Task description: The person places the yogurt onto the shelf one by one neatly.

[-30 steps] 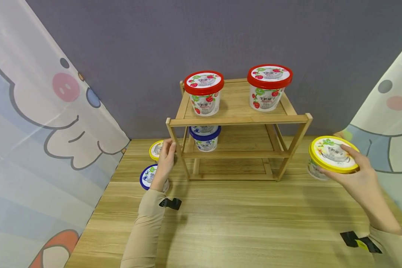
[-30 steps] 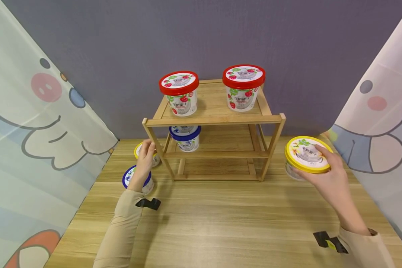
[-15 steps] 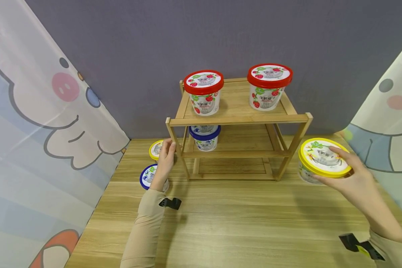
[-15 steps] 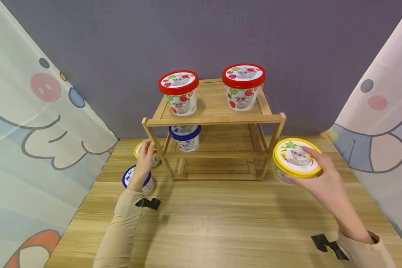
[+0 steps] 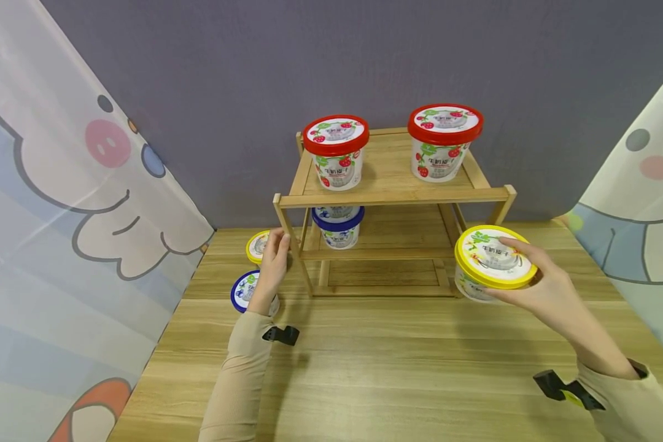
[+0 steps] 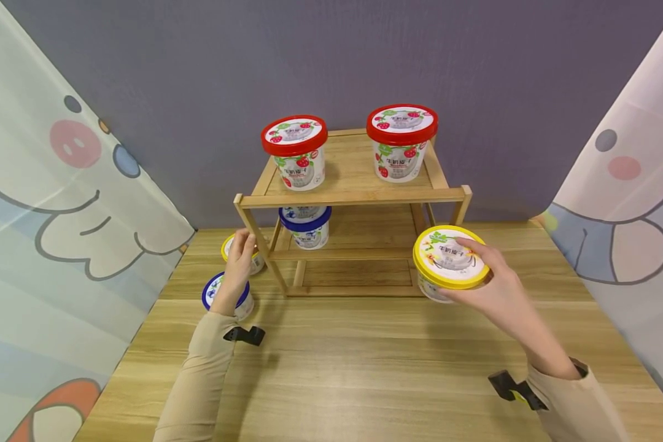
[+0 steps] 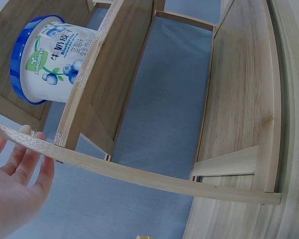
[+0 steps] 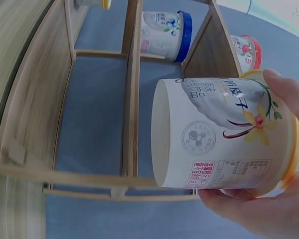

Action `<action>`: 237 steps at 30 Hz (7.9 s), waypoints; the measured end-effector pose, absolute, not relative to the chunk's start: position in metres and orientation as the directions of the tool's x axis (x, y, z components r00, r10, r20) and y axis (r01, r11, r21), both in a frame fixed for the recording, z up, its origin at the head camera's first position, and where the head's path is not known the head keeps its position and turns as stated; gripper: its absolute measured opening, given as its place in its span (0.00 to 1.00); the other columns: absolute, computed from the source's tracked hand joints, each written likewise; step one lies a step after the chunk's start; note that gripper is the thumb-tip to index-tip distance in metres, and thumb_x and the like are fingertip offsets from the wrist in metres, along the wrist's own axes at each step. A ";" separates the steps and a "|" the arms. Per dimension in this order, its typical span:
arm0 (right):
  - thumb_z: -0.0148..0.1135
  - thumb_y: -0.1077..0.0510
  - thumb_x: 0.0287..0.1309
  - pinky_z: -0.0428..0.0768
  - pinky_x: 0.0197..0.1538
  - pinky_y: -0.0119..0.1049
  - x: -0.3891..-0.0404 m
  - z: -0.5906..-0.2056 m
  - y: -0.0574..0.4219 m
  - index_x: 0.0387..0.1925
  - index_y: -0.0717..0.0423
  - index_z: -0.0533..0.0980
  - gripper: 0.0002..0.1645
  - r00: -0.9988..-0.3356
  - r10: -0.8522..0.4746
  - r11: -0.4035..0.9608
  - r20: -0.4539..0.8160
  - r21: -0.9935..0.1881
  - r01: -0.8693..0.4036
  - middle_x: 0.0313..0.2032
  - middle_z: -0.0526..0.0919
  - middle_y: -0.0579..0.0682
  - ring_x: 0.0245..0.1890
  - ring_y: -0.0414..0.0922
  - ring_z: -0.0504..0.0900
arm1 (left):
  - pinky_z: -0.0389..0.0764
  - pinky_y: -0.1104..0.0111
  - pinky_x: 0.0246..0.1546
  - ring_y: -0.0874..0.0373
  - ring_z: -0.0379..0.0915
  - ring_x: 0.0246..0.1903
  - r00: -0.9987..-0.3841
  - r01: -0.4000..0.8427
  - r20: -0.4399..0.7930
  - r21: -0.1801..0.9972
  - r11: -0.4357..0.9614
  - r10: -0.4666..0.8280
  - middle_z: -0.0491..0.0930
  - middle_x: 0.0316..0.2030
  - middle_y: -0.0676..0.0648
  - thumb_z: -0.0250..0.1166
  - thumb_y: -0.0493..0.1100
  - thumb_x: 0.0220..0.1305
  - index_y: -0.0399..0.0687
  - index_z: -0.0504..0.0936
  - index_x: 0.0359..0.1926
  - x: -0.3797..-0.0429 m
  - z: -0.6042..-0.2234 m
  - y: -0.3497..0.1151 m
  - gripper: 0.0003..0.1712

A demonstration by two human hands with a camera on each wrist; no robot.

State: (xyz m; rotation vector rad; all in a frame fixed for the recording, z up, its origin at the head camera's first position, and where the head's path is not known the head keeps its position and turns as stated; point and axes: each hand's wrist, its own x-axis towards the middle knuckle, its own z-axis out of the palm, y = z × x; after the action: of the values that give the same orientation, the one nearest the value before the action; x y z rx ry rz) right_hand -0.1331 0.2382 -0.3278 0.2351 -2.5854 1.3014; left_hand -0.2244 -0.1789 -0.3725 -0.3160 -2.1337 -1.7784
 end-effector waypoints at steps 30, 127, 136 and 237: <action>0.70 0.60 0.41 0.70 0.40 0.19 -0.202 -0.325 0.200 0.61 0.57 0.58 0.45 -0.939 -0.261 0.444 0.223 -0.836 -0.322 0.57 0.60 0.57 0.46 0.35 0.67 | 0.68 0.71 0.41 0.64 0.65 0.36 -0.925 0.362 0.377 0.911 0.197 -0.045 0.69 0.40 0.34 0.41 0.34 0.68 0.27 0.63 0.48 -0.218 -0.366 -0.176 0.13; 0.63 0.56 0.50 0.65 0.56 0.45 -0.229 -0.336 0.162 0.60 0.63 0.58 0.38 -0.933 0.012 0.332 0.359 -0.882 -0.335 0.59 0.50 0.56 0.55 0.51 0.61 | 0.64 0.53 0.45 0.57 0.64 0.37 -0.921 0.373 0.387 0.905 0.204 -0.032 0.68 0.37 0.35 0.40 0.33 0.68 0.26 0.62 0.47 -0.209 -0.352 -0.169 0.12; 0.60 0.61 0.53 0.63 0.59 0.37 -0.224 -0.337 0.165 0.63 0.57 0.53 0.39 -0.910 -0.042 0.310 0.414 -0.860 -0.405 0.60 0.50 0.55 0.59 0.52 0.58 | 0.65 0.69 0.43 0.59 0.64 0.38 -0.928 0.357 0.370 0.913 0.197 -0.032 0.67 0.40 0.27 0.40 0.33 0.68 0.26 0.61 0.47 -0.209 -0.351 -0.169 0.12; 0.38 0.57 0.66 0.70 0.45 0.25 -0.211 -0.364 0.235 0.45 0.55 0.66 0.12 -0.890 -0.049 -0.162 0.453 -0.883 -0.441 0.36 0.75 0.49 0.40 0.40 0.73 | 0.69 0.74 0.43 0.65 0.69 0.41 -0.947 0.304 0.317 0.935 0.182 -0.045 0.71 0.45 0.30 0.45 0.41 0.68 0.31 0.66 0.52 -0.212 -0.358 -0.180 0.18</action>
State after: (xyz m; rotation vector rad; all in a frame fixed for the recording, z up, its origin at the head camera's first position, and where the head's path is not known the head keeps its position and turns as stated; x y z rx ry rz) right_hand -0.2109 0.2346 -0.3641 0.5604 -1.8378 2.1382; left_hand -0.2124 -0.1799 -0.3582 -0.2480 -2.1882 -1.8327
